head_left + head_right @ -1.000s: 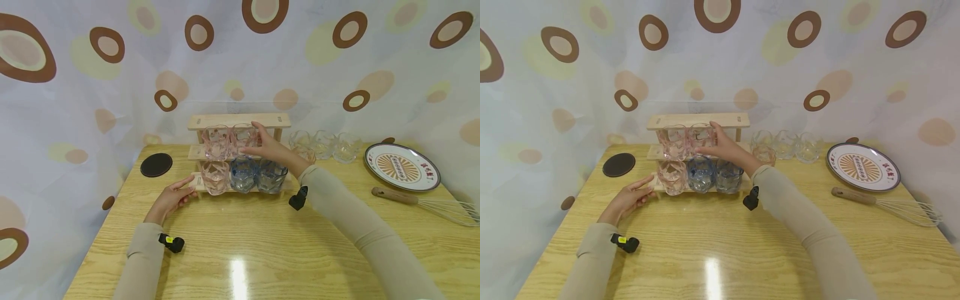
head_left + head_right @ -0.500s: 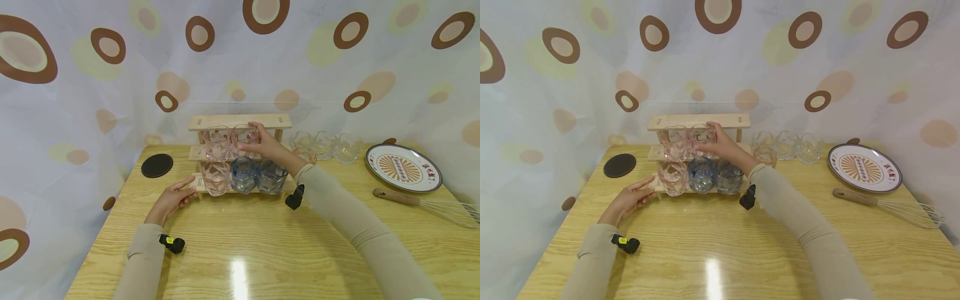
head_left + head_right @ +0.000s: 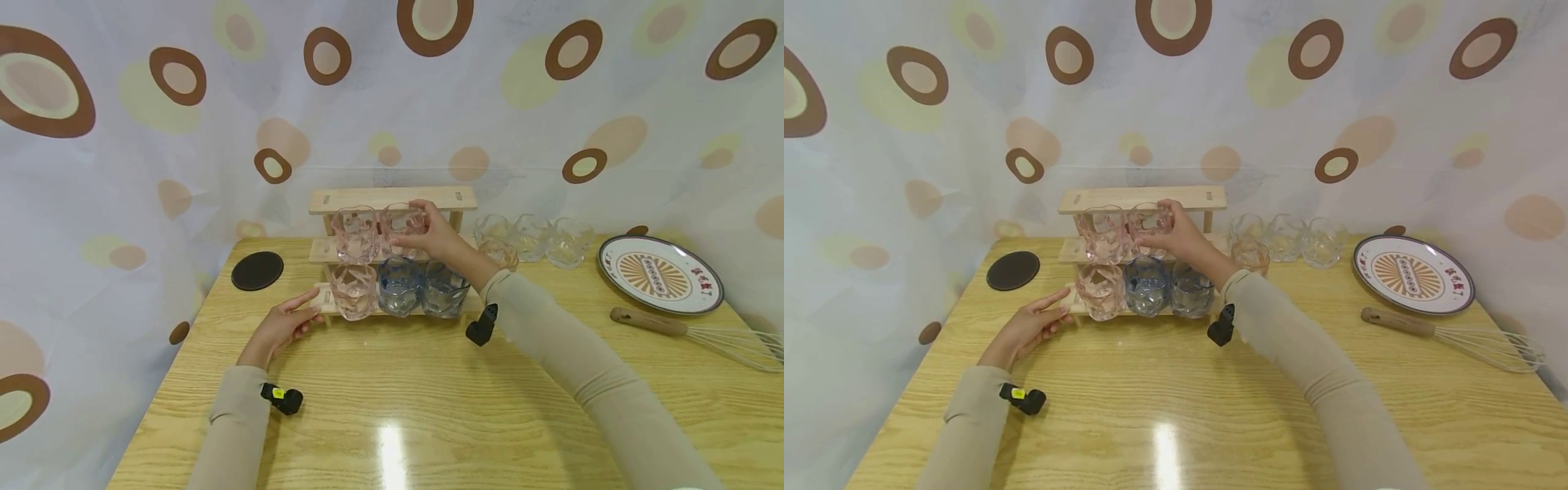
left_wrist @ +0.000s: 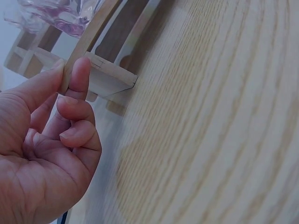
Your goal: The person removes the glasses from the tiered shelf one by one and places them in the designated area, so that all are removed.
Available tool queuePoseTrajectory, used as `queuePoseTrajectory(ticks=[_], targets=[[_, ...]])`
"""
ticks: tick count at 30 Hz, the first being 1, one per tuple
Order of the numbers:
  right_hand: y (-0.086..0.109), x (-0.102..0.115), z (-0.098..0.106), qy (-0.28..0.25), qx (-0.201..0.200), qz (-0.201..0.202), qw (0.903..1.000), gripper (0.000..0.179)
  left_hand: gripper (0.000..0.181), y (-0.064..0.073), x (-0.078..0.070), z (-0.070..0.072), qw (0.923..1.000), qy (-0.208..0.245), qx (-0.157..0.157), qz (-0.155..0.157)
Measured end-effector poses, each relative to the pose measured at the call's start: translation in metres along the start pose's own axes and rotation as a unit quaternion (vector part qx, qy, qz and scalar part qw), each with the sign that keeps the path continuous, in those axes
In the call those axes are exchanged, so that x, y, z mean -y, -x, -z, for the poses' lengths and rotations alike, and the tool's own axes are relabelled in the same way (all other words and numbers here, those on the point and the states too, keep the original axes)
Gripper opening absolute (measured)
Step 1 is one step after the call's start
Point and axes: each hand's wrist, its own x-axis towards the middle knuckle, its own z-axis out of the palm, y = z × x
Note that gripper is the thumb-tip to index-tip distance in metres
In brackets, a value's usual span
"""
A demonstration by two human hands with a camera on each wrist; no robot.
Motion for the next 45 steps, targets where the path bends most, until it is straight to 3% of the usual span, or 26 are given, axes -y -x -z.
queuePoseTrajectory(ticks=[11,17,26,37,45], targets=[[0.007,-0.001,0.007,-0.028,-0.044,0.010,0.9986,0.085,0.053,-0.001,-0.001,-0.003,1.0000,-0.002,0.001,0.001],[0.010,0.003,0.010,-0.053,-0.045,0.015,0.9974,0.084,0.054,-0.001,-0.001,-0.001,1.0000,-0.008,0.004,-0.002],[0.021,0.008,0.017,-0.044,-0.062,0.016,0.9970,0.082,0.054,-0.001,-0.001,-0.001,0.9999,-0.013,0.002,-0.005],[0.041,0.000,0.044,-0.018,-0.082,0.013,0.9964,0.082,0.055,0.001,0.004,-0.002,1.0000,0.005,0.007,0.000],[0.059,-0.009,0.080,-0.034,-0.111,0.018,0.9931,0.080,0.055,0.001,0.002,-0.002,0.9999,-0.002,0.008,-0.009]])
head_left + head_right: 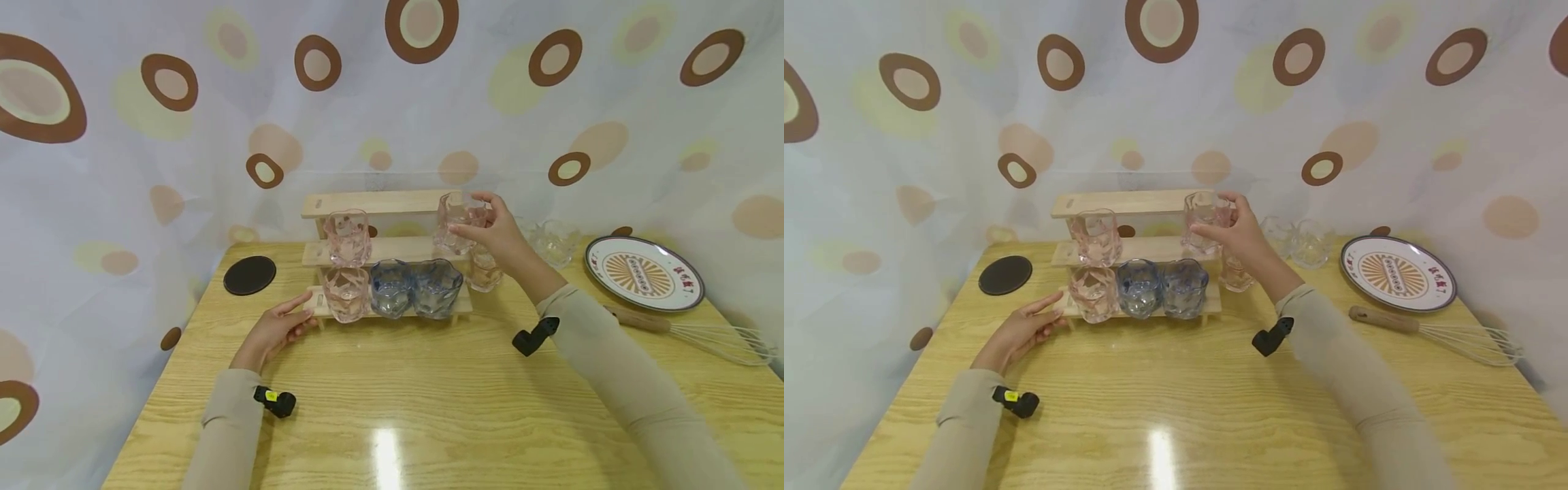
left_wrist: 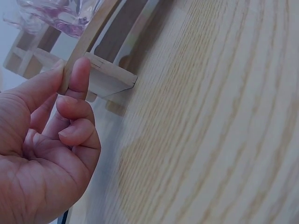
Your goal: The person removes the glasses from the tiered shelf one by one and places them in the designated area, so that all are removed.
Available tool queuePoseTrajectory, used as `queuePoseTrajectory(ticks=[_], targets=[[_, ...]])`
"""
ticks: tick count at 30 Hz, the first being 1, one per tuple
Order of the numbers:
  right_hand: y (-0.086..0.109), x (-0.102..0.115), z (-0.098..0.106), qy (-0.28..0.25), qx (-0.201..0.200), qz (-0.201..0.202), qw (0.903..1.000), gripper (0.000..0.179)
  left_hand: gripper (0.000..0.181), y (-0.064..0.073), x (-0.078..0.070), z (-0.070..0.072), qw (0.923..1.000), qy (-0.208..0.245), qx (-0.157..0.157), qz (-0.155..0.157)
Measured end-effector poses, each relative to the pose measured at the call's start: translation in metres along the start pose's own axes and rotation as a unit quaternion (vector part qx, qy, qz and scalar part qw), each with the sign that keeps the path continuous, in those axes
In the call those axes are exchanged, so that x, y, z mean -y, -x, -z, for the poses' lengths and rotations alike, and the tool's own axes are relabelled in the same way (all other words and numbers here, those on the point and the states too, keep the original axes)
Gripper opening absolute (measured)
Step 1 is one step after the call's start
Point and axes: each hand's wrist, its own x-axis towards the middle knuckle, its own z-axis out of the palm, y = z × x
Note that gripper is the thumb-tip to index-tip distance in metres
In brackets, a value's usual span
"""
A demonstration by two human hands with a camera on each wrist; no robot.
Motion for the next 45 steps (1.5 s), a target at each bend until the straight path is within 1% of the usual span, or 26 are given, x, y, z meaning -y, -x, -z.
queuePoseTrajectory(ticks=[4,9,12,17,24,30,36,38,42,45], targets=[[0.004,-0.006,0.023,0.009,-0.018,-0.004,0.9998,0.081,0.055,0.001,0.000,0.001,1.0000,-0.006,0.003,0.002],[0.010,-0.016,0.049,0.017,-0.035,-0.006,0.9992,0.082,0.054,0.002,-0.001,0.003,0.9999,-0.003,-0.004,0.011],[0.013,-0.022,0.062,0.028,-0.044,-0.002,0.9986,0.084,0.054,0.002,-0.002,0.005,0.9999,0.001,-0.005,0.010],[0.021,-0.033,0.079,0.038,-0.064,-0.011,0.9971,0.086,0.055,0.002,-0.002,0.004,1.0000,0.002,-0.002,0.010],[0.028,-0.053,0.095,0.025,-0.089,-0.035,0.9951,0.089,0.056,0.002,-0.002,0.002,1.0000,-0.005,0.004,0.008],[0.029,-0.079,0.102,0.030,-0.100,-0.039,0.9938,0.084,0.056,0.000,-0.001,0.000,0.9999,-0.006,0.001,0.013],[0.029,-0.095,0.096,0.053,-0.118,-0.044,0.9907,0.085,0.055,-0.001,-0.001,0.000,0.9999,-0.007,-0.002,0.014],[0.029,-0.098,0.094,0.053,-0.124,-0.049,0.9896,0.086,0.055,-0.001,-0.001,-0.001,0.9999,-0.007,-0.001,0.013],[0.027,-0.106,0.091,0.035,-0.122,-0.054,0.9905,0.086,0.055,0.000,-0.001,-0.001,0.9999,-0.008,-0.003,0.011],[0.024,-0.114,0.090,0.029,-0.115,-0.044,0.9919,0.084,0.055,-0.001,-0.001,0.000,0.9999,-0.006,-0.003,0.010]])
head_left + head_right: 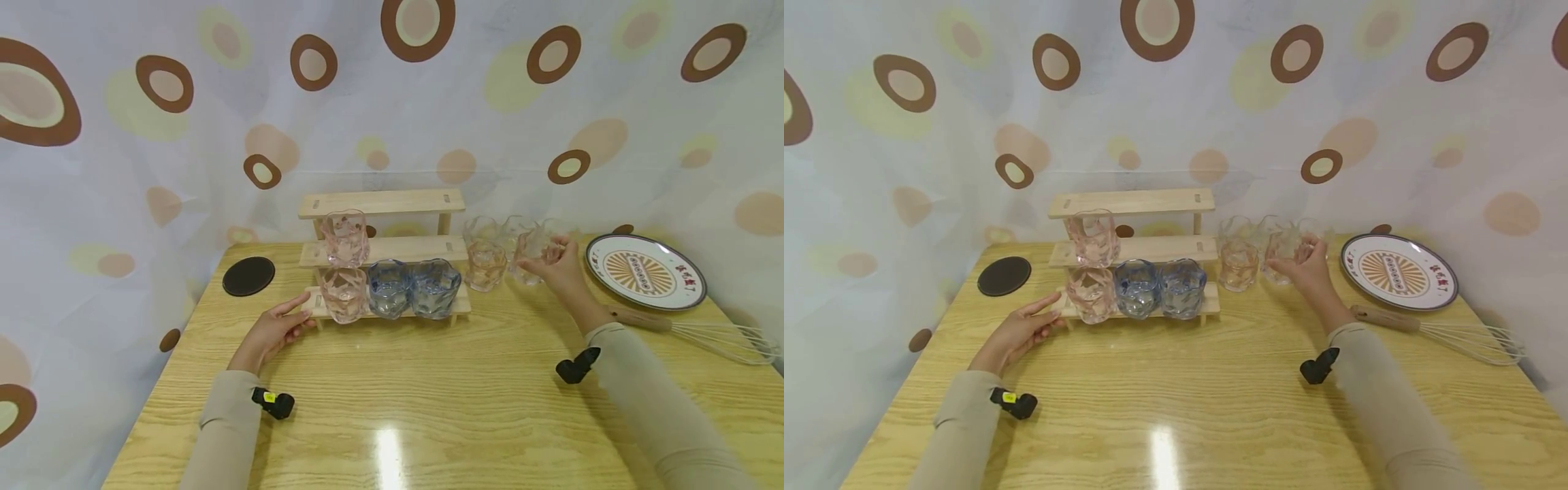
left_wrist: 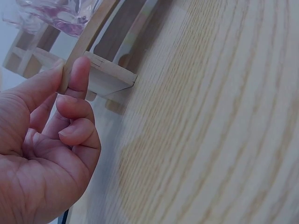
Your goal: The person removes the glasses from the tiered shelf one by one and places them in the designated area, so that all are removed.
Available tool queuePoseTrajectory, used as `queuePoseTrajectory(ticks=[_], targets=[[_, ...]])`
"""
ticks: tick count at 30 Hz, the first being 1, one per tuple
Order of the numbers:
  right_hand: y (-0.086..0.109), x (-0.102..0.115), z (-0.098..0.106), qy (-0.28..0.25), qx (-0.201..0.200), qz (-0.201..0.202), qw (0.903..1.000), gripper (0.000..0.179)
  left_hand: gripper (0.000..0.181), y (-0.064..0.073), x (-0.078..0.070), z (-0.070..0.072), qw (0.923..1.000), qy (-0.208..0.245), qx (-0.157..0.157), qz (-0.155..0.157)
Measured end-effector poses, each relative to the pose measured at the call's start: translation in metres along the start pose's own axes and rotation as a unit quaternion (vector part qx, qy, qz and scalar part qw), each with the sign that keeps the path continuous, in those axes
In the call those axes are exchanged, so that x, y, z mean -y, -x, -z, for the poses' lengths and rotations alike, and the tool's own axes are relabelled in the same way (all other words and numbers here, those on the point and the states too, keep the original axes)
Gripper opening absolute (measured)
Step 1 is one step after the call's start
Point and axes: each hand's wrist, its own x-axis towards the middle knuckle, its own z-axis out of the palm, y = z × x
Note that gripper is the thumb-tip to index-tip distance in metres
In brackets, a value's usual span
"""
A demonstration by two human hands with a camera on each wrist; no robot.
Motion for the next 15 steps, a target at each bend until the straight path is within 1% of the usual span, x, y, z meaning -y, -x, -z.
queuePoseTrajectory(ticks=[4,10,15], targets=[[-0.003,-0.008,-0.003,0.003,-0.001,-0.001,1.0000,0.085,0.055,0.001,0.000,0.001,1.0000,0.007,0.001,0.001],[-0.006,-0.014,-0.008,-0.002,0.004,-0.021,0.9998,0.086,0.055,0.001,0.000,0.001,0.9999,0.012,0.001,0.003],[-0.007,-0.017,-0.010,0.008,0.006,-0.037,0.9992,0.089,0.054,0.001,0.000,0.001,0.9999,0.011,0.001,0.006]])
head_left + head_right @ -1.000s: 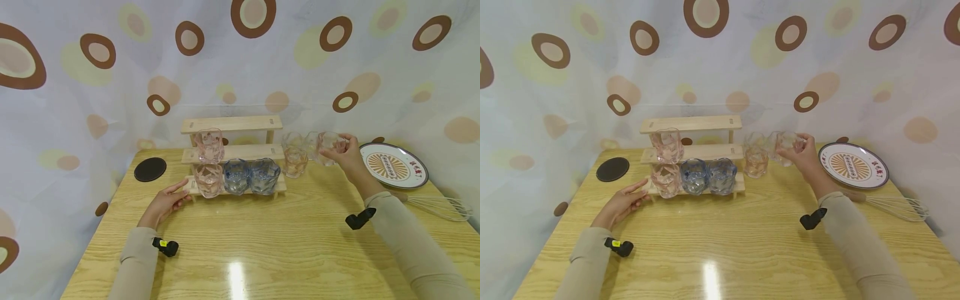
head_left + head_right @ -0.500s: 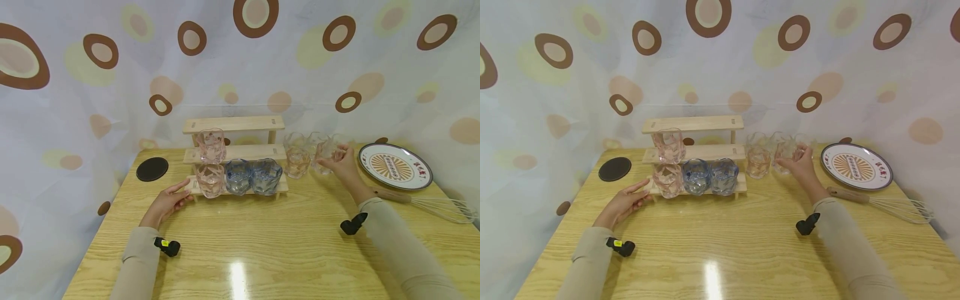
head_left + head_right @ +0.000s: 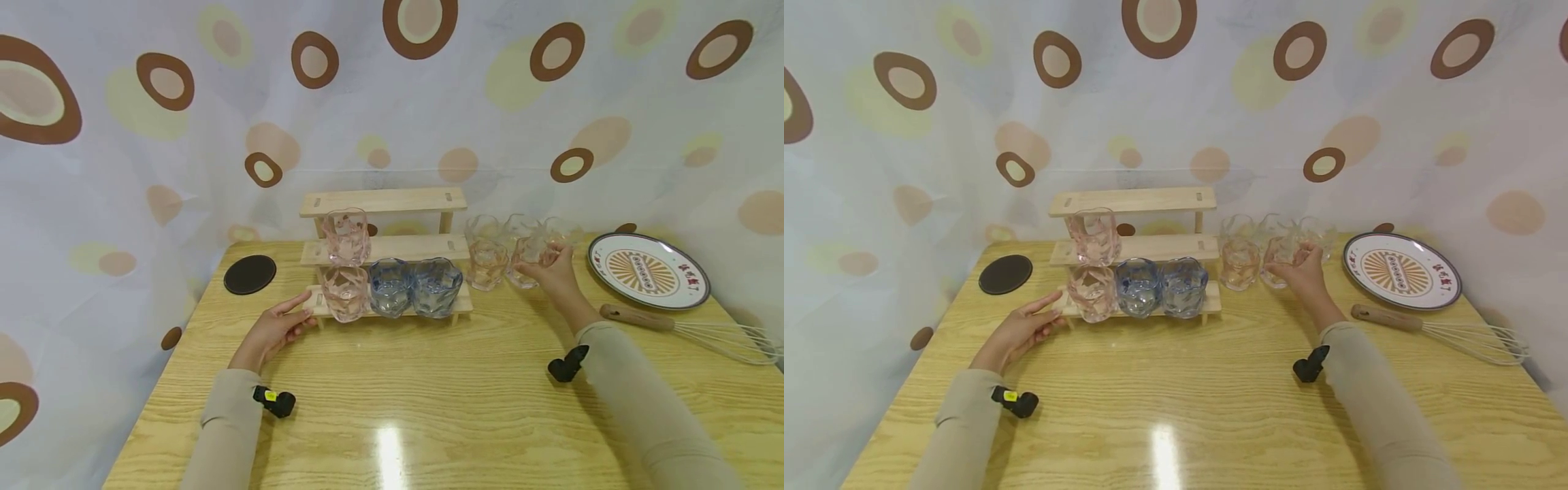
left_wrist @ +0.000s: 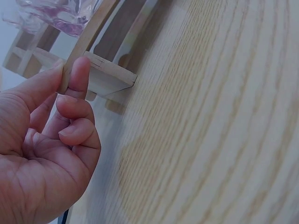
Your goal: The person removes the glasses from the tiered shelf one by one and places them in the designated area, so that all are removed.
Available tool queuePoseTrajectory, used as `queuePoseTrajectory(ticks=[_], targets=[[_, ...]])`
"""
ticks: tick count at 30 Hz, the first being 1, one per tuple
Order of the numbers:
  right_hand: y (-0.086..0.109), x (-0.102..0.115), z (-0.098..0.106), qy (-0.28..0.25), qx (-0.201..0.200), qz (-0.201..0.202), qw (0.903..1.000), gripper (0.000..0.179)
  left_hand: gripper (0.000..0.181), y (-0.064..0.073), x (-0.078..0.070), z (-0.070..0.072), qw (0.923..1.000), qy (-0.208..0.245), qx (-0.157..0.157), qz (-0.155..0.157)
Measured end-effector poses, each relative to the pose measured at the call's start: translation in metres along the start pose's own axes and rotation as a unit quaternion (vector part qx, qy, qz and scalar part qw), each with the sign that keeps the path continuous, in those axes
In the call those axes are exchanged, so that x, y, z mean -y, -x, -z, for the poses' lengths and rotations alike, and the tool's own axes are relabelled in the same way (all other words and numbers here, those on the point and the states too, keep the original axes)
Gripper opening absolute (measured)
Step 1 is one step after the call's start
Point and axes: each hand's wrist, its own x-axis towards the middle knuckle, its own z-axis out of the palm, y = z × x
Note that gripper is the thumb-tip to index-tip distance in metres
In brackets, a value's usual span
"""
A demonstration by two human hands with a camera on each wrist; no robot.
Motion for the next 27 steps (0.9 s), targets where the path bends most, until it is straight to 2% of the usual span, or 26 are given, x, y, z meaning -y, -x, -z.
queuePoseTrajectory(ticks=[14,20,27], targets=[[0.0002,-0.0052,-0.0019,0.021,0.001,-0.019,0.9996,0.095,0.055,0.0006,0.0017,-0.0022,1.0000,0.002,-0.005,0.008],[-0.0008,-0.0060,-0.0038,0.011,-0.006,-0.021,0.9997,0.096,0.055,0.0004,0.0006,-0.0031,0.9999,-0.004,-0.009,0.012],[-0.0040,-0.0073,-0.0042,0.003,0.012,-0.019,0.9997,0.098,0.055,-0.0001,-0.0018,-0.0017,0.9998,-0.006,-0.012,0.011]])
